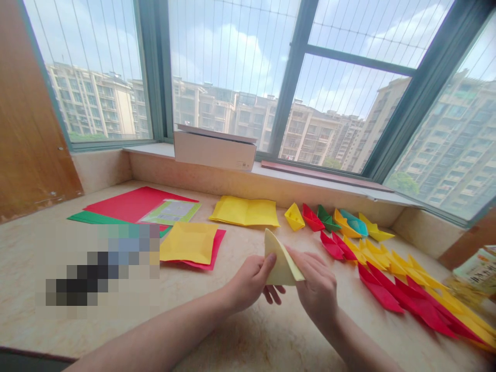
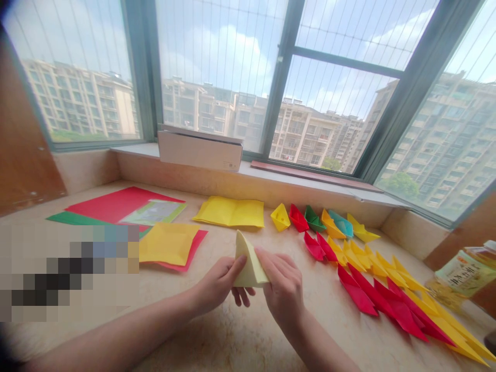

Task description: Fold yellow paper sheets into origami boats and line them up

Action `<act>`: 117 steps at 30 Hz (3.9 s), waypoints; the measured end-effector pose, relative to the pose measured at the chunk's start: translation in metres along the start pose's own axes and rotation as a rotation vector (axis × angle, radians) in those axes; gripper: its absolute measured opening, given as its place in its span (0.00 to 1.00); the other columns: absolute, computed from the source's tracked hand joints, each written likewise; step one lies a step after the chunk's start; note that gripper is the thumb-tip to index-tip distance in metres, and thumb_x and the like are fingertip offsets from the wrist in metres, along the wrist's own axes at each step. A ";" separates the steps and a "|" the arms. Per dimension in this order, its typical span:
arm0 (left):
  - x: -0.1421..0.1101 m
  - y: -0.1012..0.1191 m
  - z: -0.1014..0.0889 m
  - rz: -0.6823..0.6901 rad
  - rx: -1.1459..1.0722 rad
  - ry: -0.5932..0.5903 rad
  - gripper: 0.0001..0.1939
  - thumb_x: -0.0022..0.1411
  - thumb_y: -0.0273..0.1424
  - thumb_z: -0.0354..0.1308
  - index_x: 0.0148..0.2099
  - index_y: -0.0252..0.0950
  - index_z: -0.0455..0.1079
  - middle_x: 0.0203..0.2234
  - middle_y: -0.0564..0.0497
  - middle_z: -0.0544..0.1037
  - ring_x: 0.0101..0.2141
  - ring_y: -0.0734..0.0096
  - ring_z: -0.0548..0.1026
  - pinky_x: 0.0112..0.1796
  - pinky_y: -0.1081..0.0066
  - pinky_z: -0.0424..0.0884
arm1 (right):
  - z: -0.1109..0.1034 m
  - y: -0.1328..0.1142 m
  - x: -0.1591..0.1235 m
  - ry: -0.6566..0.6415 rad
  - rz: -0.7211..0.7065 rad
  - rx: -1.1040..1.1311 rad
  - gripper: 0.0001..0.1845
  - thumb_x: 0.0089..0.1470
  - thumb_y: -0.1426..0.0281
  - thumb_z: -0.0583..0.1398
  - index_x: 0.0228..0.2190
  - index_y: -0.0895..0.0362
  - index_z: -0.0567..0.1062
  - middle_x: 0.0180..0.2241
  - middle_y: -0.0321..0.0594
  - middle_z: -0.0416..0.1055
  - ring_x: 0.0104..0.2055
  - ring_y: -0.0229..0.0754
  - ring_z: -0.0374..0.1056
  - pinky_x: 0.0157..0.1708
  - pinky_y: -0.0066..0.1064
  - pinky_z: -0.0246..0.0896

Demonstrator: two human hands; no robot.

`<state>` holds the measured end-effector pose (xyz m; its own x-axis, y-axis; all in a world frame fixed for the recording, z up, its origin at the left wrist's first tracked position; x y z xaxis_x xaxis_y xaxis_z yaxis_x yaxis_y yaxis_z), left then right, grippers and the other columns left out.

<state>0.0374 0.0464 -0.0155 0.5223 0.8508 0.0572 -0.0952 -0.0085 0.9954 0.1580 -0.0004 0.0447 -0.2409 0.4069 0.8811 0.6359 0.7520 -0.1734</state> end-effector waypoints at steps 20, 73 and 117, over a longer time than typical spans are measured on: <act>-0.002 0.014 -0.017 0.208 0.163 -0.007 0.29 0.60 0.55 0.54 0.30 0.29 0.70 0.20 0.48 0.75 0.18 0.73 0.73 0.19 0.77 0.67 | 0.036 -0.018 -0.003 -0.294 -0.104 -0.097 0.37 0.59 0.81 0.51 0.67 0.60 0.50 0.66 0.56 0.55 0.67 0.55 0.52 0.58 0.51 0.63; -0.002 0.019 0.000 -0.038 -0.172 -0.151 0.19 0.61 0.43 0.62 0.39 0.29 0.74 0.29 0.43 0.79 0.21 0.72 0.74 0.22 0.74 0.69 | 0.020 0.026 -0.001 -0.418 0.407 0.566 0.42 0.62 0.42 0.36 0.20 0.58 0.70 0.18 0.37 0.66 0.20 0.34 0.61 0.23 0.25 0.56; -0.020 -0.001 0.007 -0.235 0.354 -0.392 0.23 0.65 0.50 0.50 0.44 0.34 0.70 0.19 0.59 0.62 0.16 0.81 0.57 0.17 0.79 0.51 | 0.033 0.043 -0.011 -0.613 0.853 0.620 0.38 0.60 0.42 0.46 0.13 0.57 0.64 0.10 0.31 0.58 0.13 0.30 0.55 0.15 0.23 0.49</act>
<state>0.0332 0.0253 -0.0172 0.7766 0.5935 -0.2113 0.3151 -0.0755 0.9460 0.1634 0.0444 0.0127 -0.3291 0.9426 0.0573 0.3418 0.1754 -0.9233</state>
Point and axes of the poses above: each hand's wrist, its own x-axis towards the middle knuckle, its own z-axis out of the palm, y = z × x, the point moved 7 cm from there along x, towards the middle knuckle
